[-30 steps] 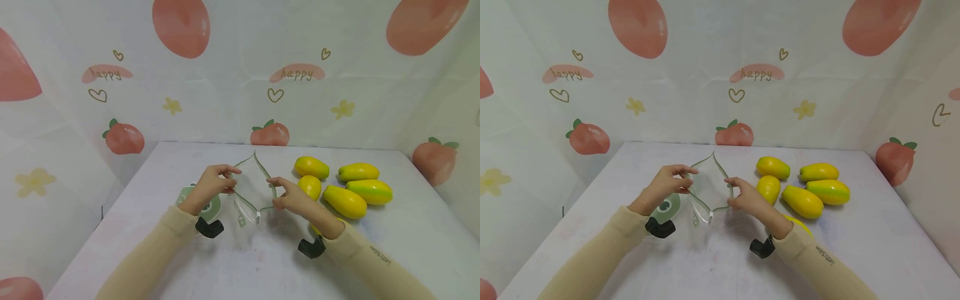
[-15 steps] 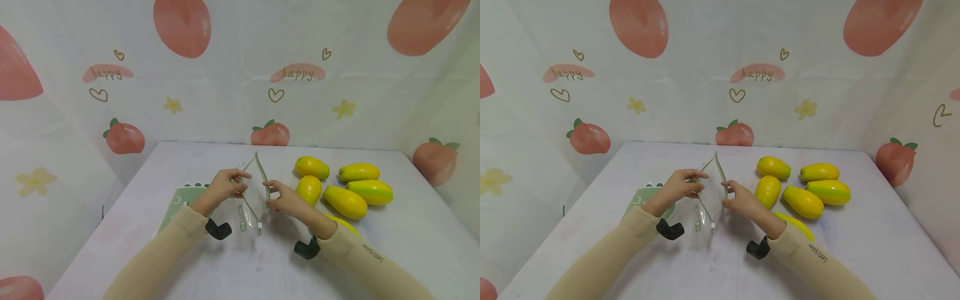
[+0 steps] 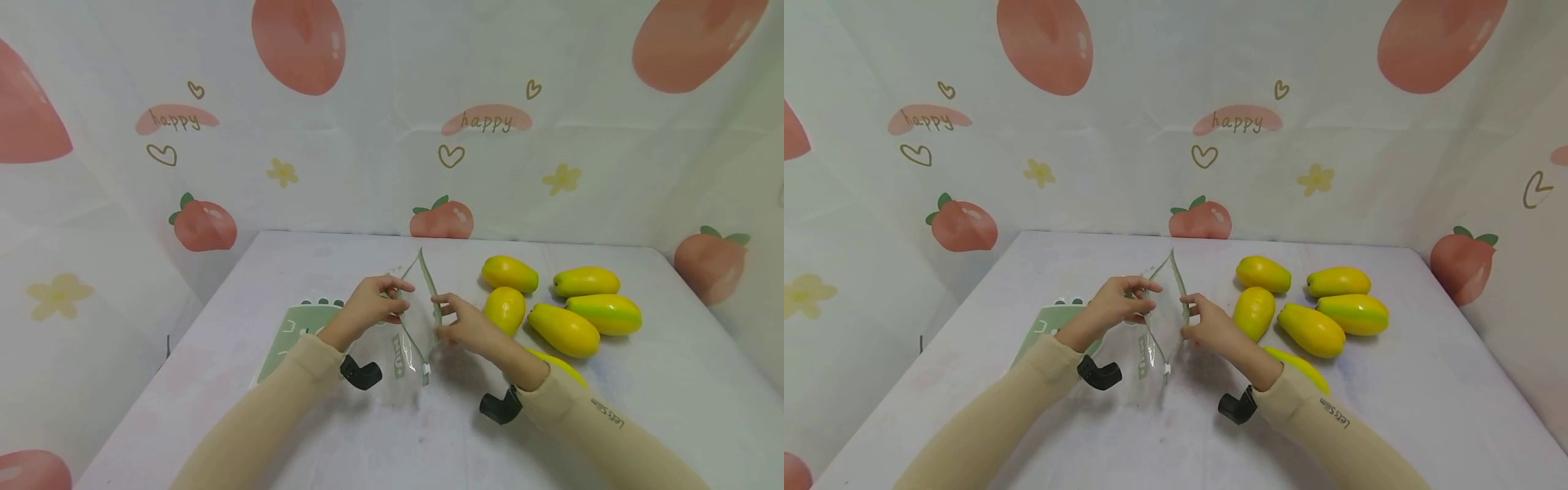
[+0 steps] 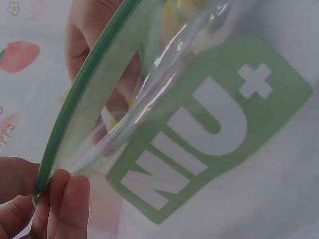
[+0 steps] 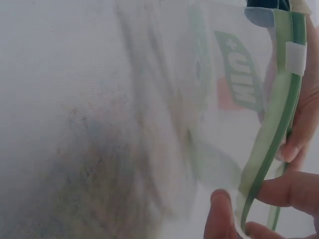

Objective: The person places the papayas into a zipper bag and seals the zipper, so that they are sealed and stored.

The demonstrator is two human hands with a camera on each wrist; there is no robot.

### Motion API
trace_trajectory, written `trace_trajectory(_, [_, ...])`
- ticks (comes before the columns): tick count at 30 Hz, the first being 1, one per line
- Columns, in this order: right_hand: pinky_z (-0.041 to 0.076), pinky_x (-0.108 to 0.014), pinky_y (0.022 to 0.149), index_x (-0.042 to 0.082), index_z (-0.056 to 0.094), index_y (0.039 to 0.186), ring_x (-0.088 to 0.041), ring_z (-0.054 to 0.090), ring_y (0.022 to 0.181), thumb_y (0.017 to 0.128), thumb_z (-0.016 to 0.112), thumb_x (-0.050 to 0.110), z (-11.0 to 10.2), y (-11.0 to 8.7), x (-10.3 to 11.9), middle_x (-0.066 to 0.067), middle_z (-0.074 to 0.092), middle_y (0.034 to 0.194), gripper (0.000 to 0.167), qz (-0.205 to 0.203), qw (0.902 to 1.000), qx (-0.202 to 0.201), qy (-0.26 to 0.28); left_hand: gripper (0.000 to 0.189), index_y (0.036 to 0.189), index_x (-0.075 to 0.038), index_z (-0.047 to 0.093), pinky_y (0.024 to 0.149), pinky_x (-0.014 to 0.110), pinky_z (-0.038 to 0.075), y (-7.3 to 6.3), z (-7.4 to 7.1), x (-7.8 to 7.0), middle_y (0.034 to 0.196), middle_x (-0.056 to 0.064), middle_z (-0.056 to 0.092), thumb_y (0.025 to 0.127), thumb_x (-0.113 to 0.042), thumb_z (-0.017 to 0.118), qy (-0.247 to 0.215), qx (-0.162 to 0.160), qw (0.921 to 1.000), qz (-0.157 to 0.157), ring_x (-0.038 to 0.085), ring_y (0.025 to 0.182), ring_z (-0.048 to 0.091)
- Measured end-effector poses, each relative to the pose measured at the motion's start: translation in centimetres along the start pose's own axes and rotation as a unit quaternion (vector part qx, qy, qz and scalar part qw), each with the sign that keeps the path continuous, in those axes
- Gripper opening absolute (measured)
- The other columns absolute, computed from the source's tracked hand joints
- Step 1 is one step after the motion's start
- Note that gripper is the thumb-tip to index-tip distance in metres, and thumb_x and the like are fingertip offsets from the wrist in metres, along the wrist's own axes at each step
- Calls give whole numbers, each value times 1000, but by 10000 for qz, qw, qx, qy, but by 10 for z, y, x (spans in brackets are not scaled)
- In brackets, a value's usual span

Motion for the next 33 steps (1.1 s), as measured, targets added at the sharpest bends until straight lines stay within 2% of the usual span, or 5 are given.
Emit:
trace_trajectory(9, [58, -29, 74, -2, 39, 142, -20, 60, 86, 82, 64, -8, -1, 0, -13, -27, 51, 129, 65, 179, 9998, -15, 113, 29, 111, -8, 71, 65, 34, 60, -3, -20, -6, 83, 7, 51, 83, 1, 65, 292, -370, 9987, 174, 15, 61, 65])
trace_trajectory(13, [58, -29, 72, -2, 38, 142, -18, 61, 79, 81, 63, -10, -3, 0, -19, -27, 48, 130, 66, 343, 9992, 8, 219, 31, 112, -7, 71, 67, 32, 60, -6, -34, -14, 82, 6, 50, 83, 2, 64, -123, -556, 9979, 306, 16, 63, 64])
trace_trajectory(18, [59, -28, 69, -4, 37, 141, -14, 61, 70, 83, 62, -10, -3, 1, -20, -27, 47, 128, 64, 339, 9986, 43, 410, 33, 117, -5, 69, 72, 33, 60, -12, -39, -24, 85, 3, 46, 85, 2, 63, -687, -442, 9957, 427, 16, 69, 62])
trace_trajectory(25, [59, -28, 70, -3, 40, 140, -13, 62, 69, 84, 63, -7, -4, 1, -21, -27, 47, 130, 61, 363, 9986, 88, 373, 34, 119, -2, 67, 72, 33, 60, -13, -30, -24, 83, 3, 49, 85, 2, 63, -804, -151, 9952, 546, 15, 68, 62])
trace_trajectory(33, [56, -28, 68, 2, 45, 138, -19, 64, 65, 87, 64, 2, -2, 1, -15, -27, 50, 132, 55, 149, 9997, 50, 186, 32, 120, -4, 65, 69, 33, 60, -8, -6, -11, 82, 3, 51, 88, -1, 64, -431, 350, 9982, 206, 18, 72, 64])
Point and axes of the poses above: each hand's wrist, its own y-axis towards the middle knuckle, its own z-axis out of the palm, x = y × z, the point moved 4 cm from there along y, towards the middle knuckle
